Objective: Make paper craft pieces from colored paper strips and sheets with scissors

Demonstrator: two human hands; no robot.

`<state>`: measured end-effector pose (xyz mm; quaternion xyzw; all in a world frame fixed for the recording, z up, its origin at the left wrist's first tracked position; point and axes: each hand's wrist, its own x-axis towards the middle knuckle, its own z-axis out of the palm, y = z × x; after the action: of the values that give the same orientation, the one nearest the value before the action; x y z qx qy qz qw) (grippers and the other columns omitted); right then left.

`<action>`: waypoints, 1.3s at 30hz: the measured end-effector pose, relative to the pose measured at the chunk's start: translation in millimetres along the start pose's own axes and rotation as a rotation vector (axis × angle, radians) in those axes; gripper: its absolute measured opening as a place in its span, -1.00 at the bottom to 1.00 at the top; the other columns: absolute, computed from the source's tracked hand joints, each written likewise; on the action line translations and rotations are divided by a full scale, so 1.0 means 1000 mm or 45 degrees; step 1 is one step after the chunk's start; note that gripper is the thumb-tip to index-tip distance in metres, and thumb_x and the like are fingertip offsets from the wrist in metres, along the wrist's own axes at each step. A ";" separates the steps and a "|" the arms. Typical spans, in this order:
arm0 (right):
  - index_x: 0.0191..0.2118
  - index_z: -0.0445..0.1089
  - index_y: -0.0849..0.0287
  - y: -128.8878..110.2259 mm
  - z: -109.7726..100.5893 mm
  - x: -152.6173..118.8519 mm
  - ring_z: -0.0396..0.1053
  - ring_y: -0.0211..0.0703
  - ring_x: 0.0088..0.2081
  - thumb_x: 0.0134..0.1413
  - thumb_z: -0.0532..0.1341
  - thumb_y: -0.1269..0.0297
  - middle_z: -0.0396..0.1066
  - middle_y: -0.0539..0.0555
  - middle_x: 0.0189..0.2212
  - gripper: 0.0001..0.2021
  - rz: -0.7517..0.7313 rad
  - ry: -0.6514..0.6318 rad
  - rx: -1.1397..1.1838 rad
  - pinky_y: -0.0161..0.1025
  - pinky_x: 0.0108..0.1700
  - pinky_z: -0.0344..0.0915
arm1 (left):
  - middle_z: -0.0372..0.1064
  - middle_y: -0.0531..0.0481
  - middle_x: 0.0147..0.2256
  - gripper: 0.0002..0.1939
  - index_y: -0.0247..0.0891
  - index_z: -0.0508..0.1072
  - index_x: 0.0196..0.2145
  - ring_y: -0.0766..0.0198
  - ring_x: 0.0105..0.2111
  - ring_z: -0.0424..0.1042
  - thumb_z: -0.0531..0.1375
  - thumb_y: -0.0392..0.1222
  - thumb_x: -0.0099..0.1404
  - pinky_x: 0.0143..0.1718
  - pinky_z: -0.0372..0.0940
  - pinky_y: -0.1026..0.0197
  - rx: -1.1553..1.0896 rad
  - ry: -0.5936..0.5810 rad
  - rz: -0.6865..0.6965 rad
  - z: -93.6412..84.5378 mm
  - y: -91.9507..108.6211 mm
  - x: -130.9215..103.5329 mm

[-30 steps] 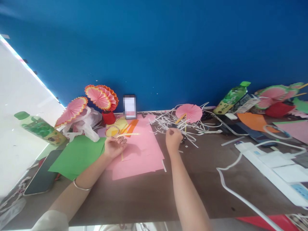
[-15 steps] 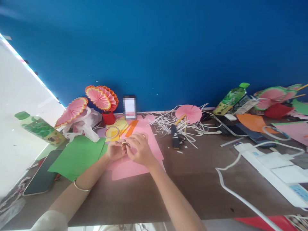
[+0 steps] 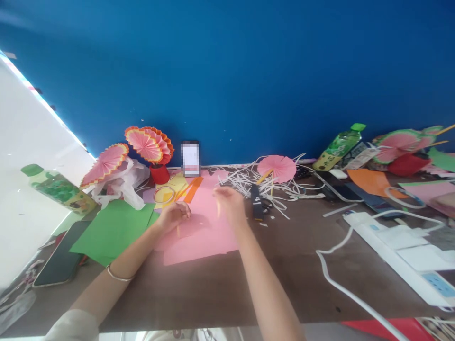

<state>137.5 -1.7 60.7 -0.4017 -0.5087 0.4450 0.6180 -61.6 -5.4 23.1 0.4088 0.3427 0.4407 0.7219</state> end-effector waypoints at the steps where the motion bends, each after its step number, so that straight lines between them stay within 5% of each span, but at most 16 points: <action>1: -0.52 0.33 0.12 0.003 -0.008 0.006 0.27 -0.22 -0.46 -0.18 0.28 0.25 0.30 -0.04 -0.56 -0.88 0.128 -0.049 0.200 -0.17 -0.28 0.23 | 0.34 -0.07 -0.56 -0.84 -0.35 0.37 -0.59 0.31 -0.54 0.30 0.06 -0.22 -0.03 -0.46 0.16 0.26 0.161 0.070 0.048 0.000 0.003 0.002; 6: -0.62 0.16 0.12 0.020 -0.033 0.018 0.14 -0.30 -0.54 -0.14 0.27 0.25 0.10 -0.10 -0.64 -0.75 0.383 -0.147 0.850 -0.20 -0.32 0.24 | 0.38 -0.03 -0.41 -0.84 -0.29 0.41 -0.42 0.26 -0.40 0.33 0.14 -0.22 -0.02 -0.35 0.19 0.24 1.211 0.350 0.277 0.005 0.014 0.030; 14: -0.55 0.20 0.12 0.034 -0.037 0.013 0.18 -0.32 -0.50 -0.10 0.23 0.31 0.14 -0.09 -0.59 -0.83 0.478 -0.131 1.025 -0.23 -0.32 0.25 | 0.36 -0.16 -0.22 -0.52 -0.27 0.40 -0.35 0.03 -0.16 0.32 0.25 0.15 -0.13 -0.18 0.17 0.11 2.110 0.154 0.132 0.025 0.022 0.092; 17: -0.55 0.20 0.13 0.034 -0.039 0.014 0.18 -0.35 -0.51 -0.08 0.22 0.34 0.14 -0.10 -0.59 -0.83 0.473 -0.110 1.072 -0.28 -0.34 0.24 | 0.38 -0.11 -0.21 -0.44 -0.23 0.38 -0.29 0.05 -0.16 0.32 0.21 0.24 -0.14 -0.12 0.14 0.06 2.129 0.150 0.001 0.024 0.023 0.098; 21: -0.55 0.20 0.14 0.036 -0.040 0.015 0.17 -0.36 -0.52 -0.05 0.20 0.36 0.14 -0.10 -0.59 -0.84 0.501 -0.123 1.082 -0.29 -0.36 0.24 | 0.42 -0.03 -0.38 -0.56 -0.22 0.41 -0.48 0.11 -0.26 0.36 0.17 0.24 -0.07 -0.17 0.16 0.11 2.105 0.077 -0.090 0.021 0.020 0.099; 26: -0.56 0.19 0.14 0.039 -0.038 0.014 0.17 -0.35 -0.53 -0.07 0.21 0.36 0.13 -0.10 -0.59 -0.82 0.507 -0.172 1.025 -0.28 -0.37 0.23 | 0.38 -0.11 -0.26 -0.54 -0.24 0.45 -0.37 0.09 -0.20 0.32 0.21 0.20 -0.09 -0.21 0.18 0.18 2.152 0.083 0.173 0.024 0.017 0.097; 29: -0.56 0.19 0.14 0.040 -0.037 0.013 0.17 -0.34 -0.52 -0.10 0.24 0.34 0.13 -0.10 -0.60 -0.82 0.493 -0.178 0.980 -0.28 -0.37 0.22 | 0.36 -0.09 -0.24 -0.46 -0.23 0.42 -0.28 0.08 -0.17 0.30 0.25 0.18 -0.16 -0.18 0.17 0.18 2.129 0.074 0.180 0.027 0.018 0.097; 33: -0.55 0.19 0.12 0.041 -0.037 0.013 0.18 -0.31 -0.52 -0.12 0.26 0.29 0.14 -0.09 -0.59 -0.81 0.475 -0.153 0.885 -0.27 -0.39 0.23 | 0.32 0.01 -0.46 -0.60 -0.27 0.39 -0.49 0.20 -0.35 0.32 0.27 0.11 -0.17 -0.34 0.17 0.26 1.937 0.073 0.136 0.025 0.016 0.099; 39: -0.57 0.15 0.11 0.042 -0.038 0.014 0.18 -0.31 -0.53 -0.15 0.27 0.21 0.10 -0.10 -0.61 -0.75 0.419 -0.175 0.762 -0.26 -0.40 0.25 | 0.00 0.16 -0.71 -0.61 -0.25 0.12 -0.76 0.38 -0.61 0.12 0.29 -0.03 -0.20 -0.57 0.01 0.31 1.675 0.050 0.194 0.023 0.015 0.100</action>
<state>170.3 21.7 18.1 -0.2484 -0.3244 0.6941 0.5928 -9.8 84.2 32.6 0.7794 0.5236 0.1968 0.2821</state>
